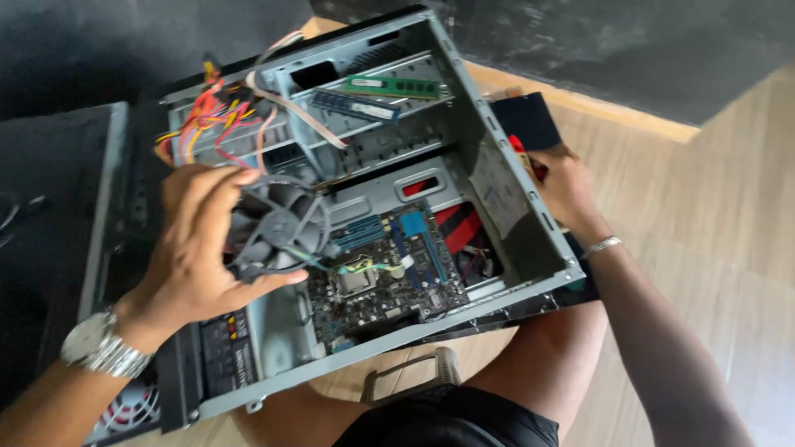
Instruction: The person installs a CPU fan onto the motherboard, then inserts a RAM stick into a memory slot. They proceed to connect various power and data cables to the motherboard and other components inside the open computer case.
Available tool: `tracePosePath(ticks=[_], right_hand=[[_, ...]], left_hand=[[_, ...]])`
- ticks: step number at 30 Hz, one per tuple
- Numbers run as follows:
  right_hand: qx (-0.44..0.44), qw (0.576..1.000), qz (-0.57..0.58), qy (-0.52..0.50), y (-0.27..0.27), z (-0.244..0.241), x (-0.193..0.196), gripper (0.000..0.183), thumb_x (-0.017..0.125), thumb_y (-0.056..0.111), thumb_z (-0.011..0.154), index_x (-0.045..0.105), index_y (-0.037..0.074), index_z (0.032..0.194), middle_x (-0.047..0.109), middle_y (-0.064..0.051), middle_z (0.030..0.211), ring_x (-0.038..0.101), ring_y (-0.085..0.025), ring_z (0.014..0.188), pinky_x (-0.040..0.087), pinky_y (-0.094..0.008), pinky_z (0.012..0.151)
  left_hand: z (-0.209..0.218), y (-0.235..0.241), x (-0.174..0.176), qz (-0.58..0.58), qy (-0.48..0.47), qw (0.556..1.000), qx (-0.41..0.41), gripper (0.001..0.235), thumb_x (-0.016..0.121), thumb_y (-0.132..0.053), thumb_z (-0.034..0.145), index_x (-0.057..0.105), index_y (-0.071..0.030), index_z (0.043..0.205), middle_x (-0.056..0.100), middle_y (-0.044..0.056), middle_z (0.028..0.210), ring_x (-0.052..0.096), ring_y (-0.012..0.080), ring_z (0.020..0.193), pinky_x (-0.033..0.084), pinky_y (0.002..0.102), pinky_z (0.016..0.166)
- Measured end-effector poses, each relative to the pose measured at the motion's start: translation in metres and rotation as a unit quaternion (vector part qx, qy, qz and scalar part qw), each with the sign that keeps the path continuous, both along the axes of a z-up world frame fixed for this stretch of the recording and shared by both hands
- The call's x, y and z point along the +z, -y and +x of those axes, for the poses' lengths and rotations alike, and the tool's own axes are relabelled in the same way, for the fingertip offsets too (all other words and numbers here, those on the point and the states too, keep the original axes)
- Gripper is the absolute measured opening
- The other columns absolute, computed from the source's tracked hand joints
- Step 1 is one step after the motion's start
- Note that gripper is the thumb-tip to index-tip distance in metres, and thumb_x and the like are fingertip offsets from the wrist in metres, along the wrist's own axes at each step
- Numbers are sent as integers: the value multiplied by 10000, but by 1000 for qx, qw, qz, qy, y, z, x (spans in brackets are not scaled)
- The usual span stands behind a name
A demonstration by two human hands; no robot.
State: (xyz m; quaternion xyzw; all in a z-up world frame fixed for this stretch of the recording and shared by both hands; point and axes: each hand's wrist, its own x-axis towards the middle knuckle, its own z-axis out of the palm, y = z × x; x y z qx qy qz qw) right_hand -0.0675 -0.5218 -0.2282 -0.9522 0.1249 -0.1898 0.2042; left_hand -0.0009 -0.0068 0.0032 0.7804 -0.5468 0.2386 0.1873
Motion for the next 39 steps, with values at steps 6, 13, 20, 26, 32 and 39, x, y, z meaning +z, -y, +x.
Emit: tracePosePath(ticks=[6,13,20,26,32,39], right_hand=[[85,988,-10,129,-8,-18,56,194,774,101,998,791,30,1177,761,-136,1051,729,-209,817,554,-349,814],[229,948,-5,222,-114,-63,239,241,752,76,1134,746,-158,1194,723,-232,1114,679,-304,982,540,-401,868],[465,881,84,26,-218,-19,271,975,803,394,790,354,-110,1493,462,-307,1456,559,-436,1306,663,-421,866],[458,886,73,5,-241,10,249,1025,887,364,743,369,-70,1513,515,-269,1479,535,-412,1367,498,-487,1073],[477,878,25,-32,-253,27,229,935,934,399,667,543,-139,1324,661,-257,1188,689,-367,1034,581,-440,892],[420,890,-132,-119,-267,23,193,839,813,653,724,645,-40,1166,708,-144,860,698,-308,701,588,-450,564]], left_hand=[[3,5,2,75,39,996,-9,1038,875,-677,700,520,38,1364,544,198,1295,489,403,1202,417,581,1108],[8,38,19,83,61,993,-51,1068,909,-701,704,522,28,1381,582,167,1301,533,337,1155,370,489,1096],[-5,59,24,-48,71,994,-61,914,749,-697,902,551,109,1285,610,224,1173,619,351,1060,416,523,1010],[1,48,3,-43,63,997,7,978,790,-790,846,589,89,1227,626,173,1137,613,302,1014,405,475,1006],[9,26,-13,101,-37,994,7,1244,854,-961,601,574,39,1286,619,128,1178,556,274,1069,408,499,1019],[39,-5,-40,149,-29,987,54,442,768,-440,894,680,-54,1092,656,72,944,613,261,958,477,439,832]])
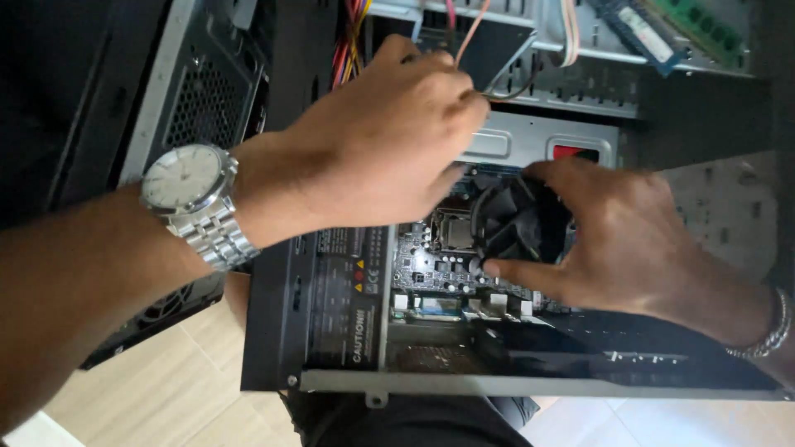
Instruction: The person installs a CPU fan onto the motherboard, then inserts a RAM stick into a memory slot. They proceed to connect various power and data cables to the motherboard and other components inside the open computer case.
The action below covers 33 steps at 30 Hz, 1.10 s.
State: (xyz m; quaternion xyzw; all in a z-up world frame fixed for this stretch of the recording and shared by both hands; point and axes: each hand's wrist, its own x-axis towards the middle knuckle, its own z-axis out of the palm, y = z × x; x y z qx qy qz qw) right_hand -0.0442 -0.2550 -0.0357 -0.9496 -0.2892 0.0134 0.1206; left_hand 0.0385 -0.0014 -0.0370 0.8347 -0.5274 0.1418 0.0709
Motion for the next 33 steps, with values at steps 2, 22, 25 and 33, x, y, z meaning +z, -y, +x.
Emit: tracePosePath(ticks=[2,22,25,33], right_hand=[[-17,997,-54,-60,-10,0,-4,810,799,673,708,656,19,1163,724,-112,810,704,-315,653,569,-470,498],[-22,988,-126,-89,-24,-7,-58,753,886,611,730,592,-52,933,543,-186,801,527,-325,645,525,-432,527],[-19,986,-127,-102,-24,-5,-56,730,926,605,707,568,-26,786,493,-140,712,466,-275,499,477,-392,456],[11,969,-238,-65,-19,-2,-49,883,671,887,795,565,24,643,429,-65,557,425,-211,420,399,-329,377]], left_hand=[[1,2,2,-9,-89,996,-30,89,705,-13,861,664,-81,820,596,40,692,591,235,770,465,507,776],[-5,16,-35,-166,-65,984,22,189,690,-168,911,731,-228,736,614,35,558,641,313,644,519,587,702],[-2,21,-44,-189,-66,980,7,198,701,-163,920,714,-233,735,584,6,525,612,245,515,513,555,592],[1,14,-31,-155,-212,963,-57,281,664,-180,966,690,-136,690,608,69,549,612,261,492,480,470,429]])
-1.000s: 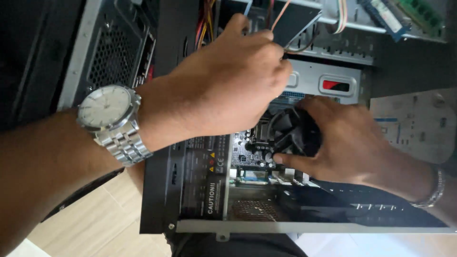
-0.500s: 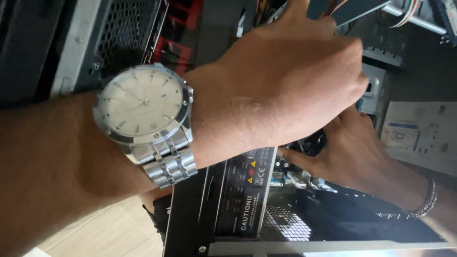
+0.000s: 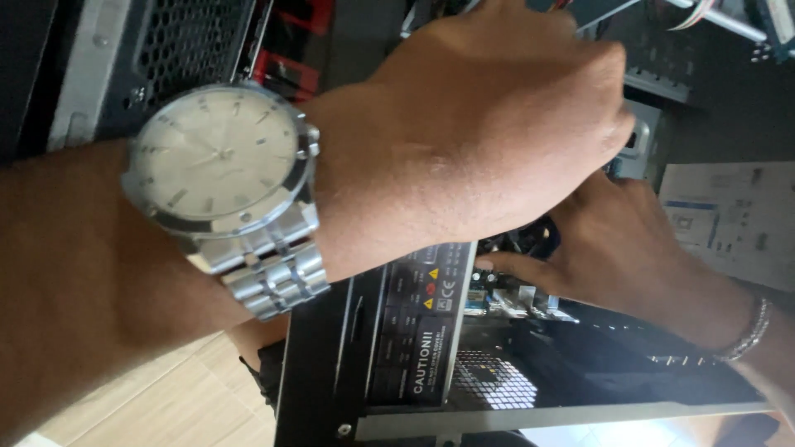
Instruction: The person installs a CPU fan onto the motherboard, then inserts a RAM stick into a memory slot. They proceed to connect various power and data cables to the motherboard and other components inside the open computer case.
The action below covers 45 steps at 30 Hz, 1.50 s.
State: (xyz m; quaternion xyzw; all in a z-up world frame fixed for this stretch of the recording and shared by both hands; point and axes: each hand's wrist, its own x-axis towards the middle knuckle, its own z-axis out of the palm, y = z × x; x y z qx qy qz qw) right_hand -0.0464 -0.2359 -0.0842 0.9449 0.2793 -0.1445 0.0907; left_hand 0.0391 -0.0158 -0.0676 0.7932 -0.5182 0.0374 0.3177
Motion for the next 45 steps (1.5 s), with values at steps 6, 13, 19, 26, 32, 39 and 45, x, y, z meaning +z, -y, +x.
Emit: tracePosePath(ticks=[6,13,19,26,32,39,45], right_hand=[[-41,991,-56,-118,6,18,47,784,605,812,813,711,67,1034,631,-170,1225,705,-340,846,604,-487,590],[70,983,113,-130,15,14,47,726,756,404,834,558,-32,1379,540,-222,1383,619,-399,1163,550,-503,918],[-3,982,102,-158,11,11,33,809,895,354,723,548,-79,1312,533,-196,1273,689,-415,922,627,-494,792],[-58,983,91,-151,-4,0,37,659,906,300,707,584,-21,1183,534,-134,1047,611,-317,917,611,-483,774],[-86,978,144,-124,-7,-3,27,334,773,51,710,560,2,961,502,-144,958,571,-338,772,561,-461,632],[-84,969,186,-140,3,1,20,444,890,108,659,585,-63,932,479,-142,989,566,-350,787,538,-475,657],[-53,984,94,-142,1,14,40,592,922,270,686,632,-7,1121,553,-165,1094,679,-393,911,621,-516,760]], left_hand=[[-9,-14,38,135,229,963,-43,426,658,-152,895,629,-342,515,557,-68,419,613,146,492,538,563,962],[-32,-7,63,329,103,921,-184,316,550,-291,971,741,-255,721,668,3,590,621,237,648,397,572,950],[-35,1,76,484,0,834,-264,466,459,-396,1042,813,-178,831,742,84,725,627,303,736,283,582,963],[-31,5,83,541,-30,787,-295,510,415,-397,1069,816,-162,860,755,128,787,620,343,793,199,639,1065],[-24,11,87,563,-44,755,-332,517,382,-424,1096,812,-153,999,763,145,910,630,353,903,102,728,1150],[-29,11,84,554,-38,768,-319,507,373,-403,1073,818,-165,1027,779,155,957,685,387,900,114,720,1132],[-41,10,99,569,-35,772,-281,414,436,-413,1069,806,-235,1018,785,86,927,710,351,886,41,760,1178]])
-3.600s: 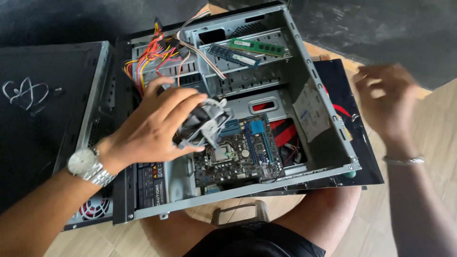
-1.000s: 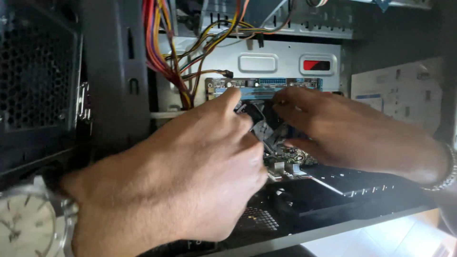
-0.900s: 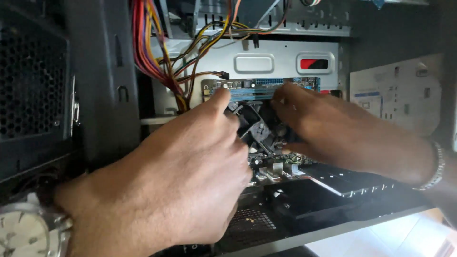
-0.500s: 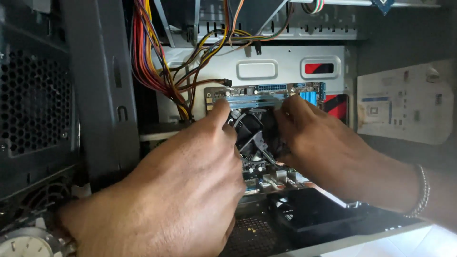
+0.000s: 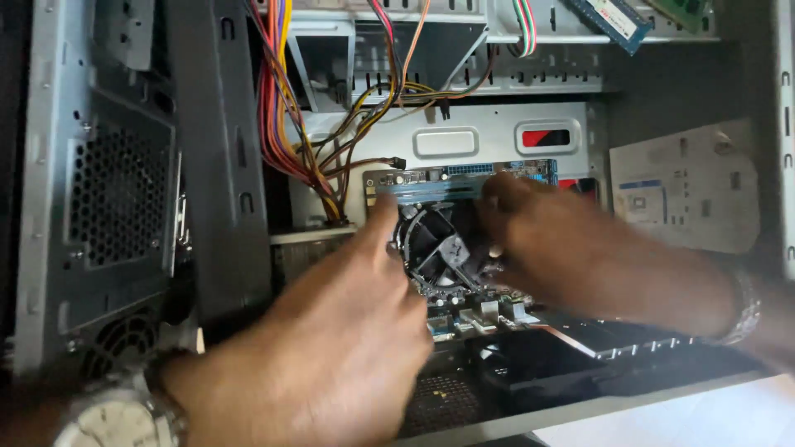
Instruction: The person installs a CPU fan onto the motherboard, then inserts a RAM stick into a memory slot. They proceed to connect various power and data cables to the motherboard and other components inside the open computer case.
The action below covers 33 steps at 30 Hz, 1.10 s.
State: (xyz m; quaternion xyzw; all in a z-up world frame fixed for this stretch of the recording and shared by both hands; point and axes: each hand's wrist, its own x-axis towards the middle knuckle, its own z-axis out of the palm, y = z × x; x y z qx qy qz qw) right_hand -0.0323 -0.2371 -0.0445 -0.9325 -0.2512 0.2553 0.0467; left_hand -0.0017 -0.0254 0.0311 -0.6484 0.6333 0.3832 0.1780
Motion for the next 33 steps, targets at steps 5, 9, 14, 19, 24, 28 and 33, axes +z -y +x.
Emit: tracePosePath(ticks=[5,9,14,19,24,28,33], right_hand=[[59,980,184,42,-16,43,19,108,709,61,954,770,-16,1001,782,-152,900,782,-304,791,706,-308,647],[114,967,225,27,-30,66,-13,166,739,184,950,793,32,988,740,-132,813,740,-300,687,602,-403,600],[71,960,261,-68,-32,75,-38,82,789,147,881,817,73,859,819,-90,828,813,-217,708,645,-335,615],[54,979,156,-120,-42,92,-45,86,807,243,857,855,172,858,812,15,715,764,-134,654,563,-333,650],[50,984,81,-153,-46,103,-60,103,835,347,821,864,247,822,756,16,602,708,-160,622,523,-350,663],[49,988,73,-124,-47,96,-27,182,779,297,885,816,133,815,767,-33,664,715,-167,634,536,-354,620],[25,982,153,-112,-20,67,18,298,677,72,1018,729,33,728,653,-16,515,769,-107,492,633,-130,373]], left_hand=[[-36,-11,-52,-156,140,977,25,960,240,-729,1061,515,122,1409,583,326,1402,781,342,927,231,718,1095],[-31,-10,-47,-109,87,990,16,867,218,-722,1088,577,9,1386,355,391,1587,644,335,1172,279,675,1029],[-32,-7,-62,-98,108,989,11,1081,171,-852,1035,343,96,1524,415,419,1519,502,387,1328,231,700,1094],[-18,5,-44,-10,32,999,-31,946,135,-758,1101,447,38,1505,296,406,1604,487,392,1341,289,710,1022],[-14,6,-35,21,-9,999,-32,803,153,-695,1130,531,-90,1499,269,391,1628,424,387,1399,332,654,954],[-10,10,-24,38,-1,998,-44,847,143,-700,1140,518,-27,1491,258,401,1616,530,396,1308,315,671,1011],[-4,14,-11,120,-50,991,-40,902,132,-701,1146,606,31,1377,491,331,1462,602,343,1198,252,610,1073]])
